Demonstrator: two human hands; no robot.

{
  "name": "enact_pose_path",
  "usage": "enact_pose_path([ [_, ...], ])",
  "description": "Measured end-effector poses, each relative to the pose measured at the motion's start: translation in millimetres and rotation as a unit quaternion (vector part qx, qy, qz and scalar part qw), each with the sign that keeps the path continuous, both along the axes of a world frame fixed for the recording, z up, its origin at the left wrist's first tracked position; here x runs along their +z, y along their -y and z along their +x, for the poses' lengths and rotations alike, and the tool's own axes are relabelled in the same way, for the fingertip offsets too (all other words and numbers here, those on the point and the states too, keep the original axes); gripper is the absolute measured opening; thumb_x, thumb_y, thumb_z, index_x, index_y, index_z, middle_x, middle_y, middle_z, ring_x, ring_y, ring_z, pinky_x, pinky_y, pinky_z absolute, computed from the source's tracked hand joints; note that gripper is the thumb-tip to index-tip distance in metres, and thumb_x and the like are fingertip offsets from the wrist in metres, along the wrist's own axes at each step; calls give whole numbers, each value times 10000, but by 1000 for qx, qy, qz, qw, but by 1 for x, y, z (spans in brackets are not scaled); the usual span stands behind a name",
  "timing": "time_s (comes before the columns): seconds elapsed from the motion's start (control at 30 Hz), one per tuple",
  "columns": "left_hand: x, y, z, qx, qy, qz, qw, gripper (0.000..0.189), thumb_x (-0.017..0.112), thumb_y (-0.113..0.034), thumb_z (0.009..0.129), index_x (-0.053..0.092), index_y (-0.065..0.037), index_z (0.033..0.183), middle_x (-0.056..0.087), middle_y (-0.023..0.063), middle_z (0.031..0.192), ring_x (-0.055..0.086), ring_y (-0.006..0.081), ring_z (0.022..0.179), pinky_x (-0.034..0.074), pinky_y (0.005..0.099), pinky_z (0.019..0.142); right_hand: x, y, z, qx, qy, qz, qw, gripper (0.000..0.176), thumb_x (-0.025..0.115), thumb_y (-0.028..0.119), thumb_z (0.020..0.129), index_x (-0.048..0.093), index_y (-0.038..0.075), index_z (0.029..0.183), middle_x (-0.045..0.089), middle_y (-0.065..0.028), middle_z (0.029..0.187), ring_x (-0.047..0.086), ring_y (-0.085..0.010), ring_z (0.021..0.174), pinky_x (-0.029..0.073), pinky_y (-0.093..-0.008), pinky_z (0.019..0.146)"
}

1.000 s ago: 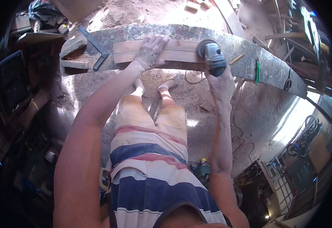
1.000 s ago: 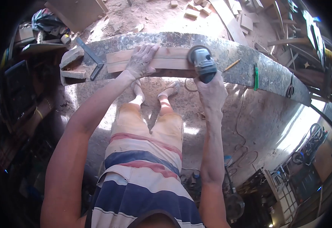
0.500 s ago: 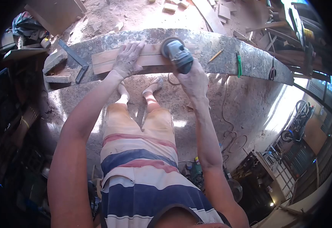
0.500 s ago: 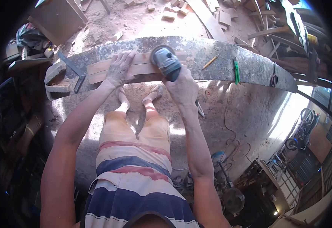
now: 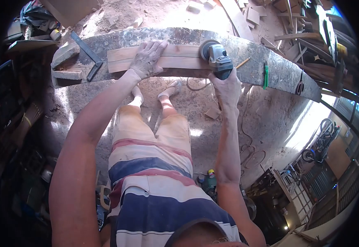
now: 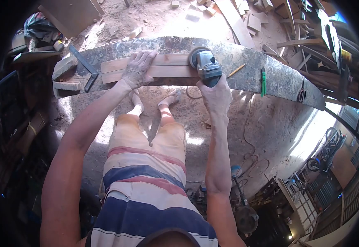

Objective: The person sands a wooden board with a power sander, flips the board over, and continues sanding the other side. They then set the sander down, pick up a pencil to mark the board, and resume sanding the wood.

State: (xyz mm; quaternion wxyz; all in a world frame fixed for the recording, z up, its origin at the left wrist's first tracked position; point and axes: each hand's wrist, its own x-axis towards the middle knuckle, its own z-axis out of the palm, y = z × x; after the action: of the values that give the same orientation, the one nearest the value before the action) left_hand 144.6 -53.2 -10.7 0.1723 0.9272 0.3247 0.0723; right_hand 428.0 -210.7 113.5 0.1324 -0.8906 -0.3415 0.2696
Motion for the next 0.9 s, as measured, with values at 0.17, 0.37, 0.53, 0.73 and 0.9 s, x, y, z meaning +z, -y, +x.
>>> enact_pose_path([
  [0.17, -3, -2, -1, -6, 2, 10, 1000, 1118, 961, -374, 651, 485, -106, 1627, 636, 115, 1487, 609, 297, 1425, 459, 475, 1199, 2, 2, 5, -8, 10, 4, 1000, 586, 905, 447, 867, 696, 18, 1206, 829, -263, 1084, 817, -463, 1049, 615, -556, 943],
  [0.37, 3, -2, 0, -2, 10, 2, 1000, 1138, 980, -384, 640, 485, -106, 1626, 641, 113, 1474, 620, 307, 1411, 476, 474, 1164, -4, 8, 17, -10, 32, -9, 999, 576, 909, 460, 873, 692, 25, 1183, 836, -261, 1068, 819, -476, 1040, 617, -559, 933],
  [0.53, 3, -2, 2, 0, 13, 1, 1000, 1164, 995, -382, 629, 478, -107, 1635, 644, 111, 1466, 620, 315, 1413, 480, 484, 1162, -4, 18, 27, 3, 93, 5, 996, 595, 904, 473, 883, 685, 27, 1211, 834, -267, 1061, 815, -494, 1021, 621, -572, 919],
  [0.73, 6, -2, 3, 3, 16, -17, 1000, 1141, 970, -296, 629, 475, -123, 1642, 632, 111, 1476, 607, 314, 1431, 472, 487, 1178, 6, 16, 22, -62, 30, -3, 998, 608, 891, 452, 898, 670, 18, 1262, 817, -257, 1096, 819, -470, 1032, 639, -556, 919],
  [0.9, 10, -1, 5, 8, 15, -13, 1000, 1119, 954, -271, 597, 495, -136, 1609, 623, 96, 1488, 598, 301, 1443, 464, 482, 1185, -1, 9, -4, 28, -42, 13, 999, 614, 880, 424, 879, 669, 28, 1299, 800, -212, 1115, 816, -438, 1039, 637, -553, 935],
])
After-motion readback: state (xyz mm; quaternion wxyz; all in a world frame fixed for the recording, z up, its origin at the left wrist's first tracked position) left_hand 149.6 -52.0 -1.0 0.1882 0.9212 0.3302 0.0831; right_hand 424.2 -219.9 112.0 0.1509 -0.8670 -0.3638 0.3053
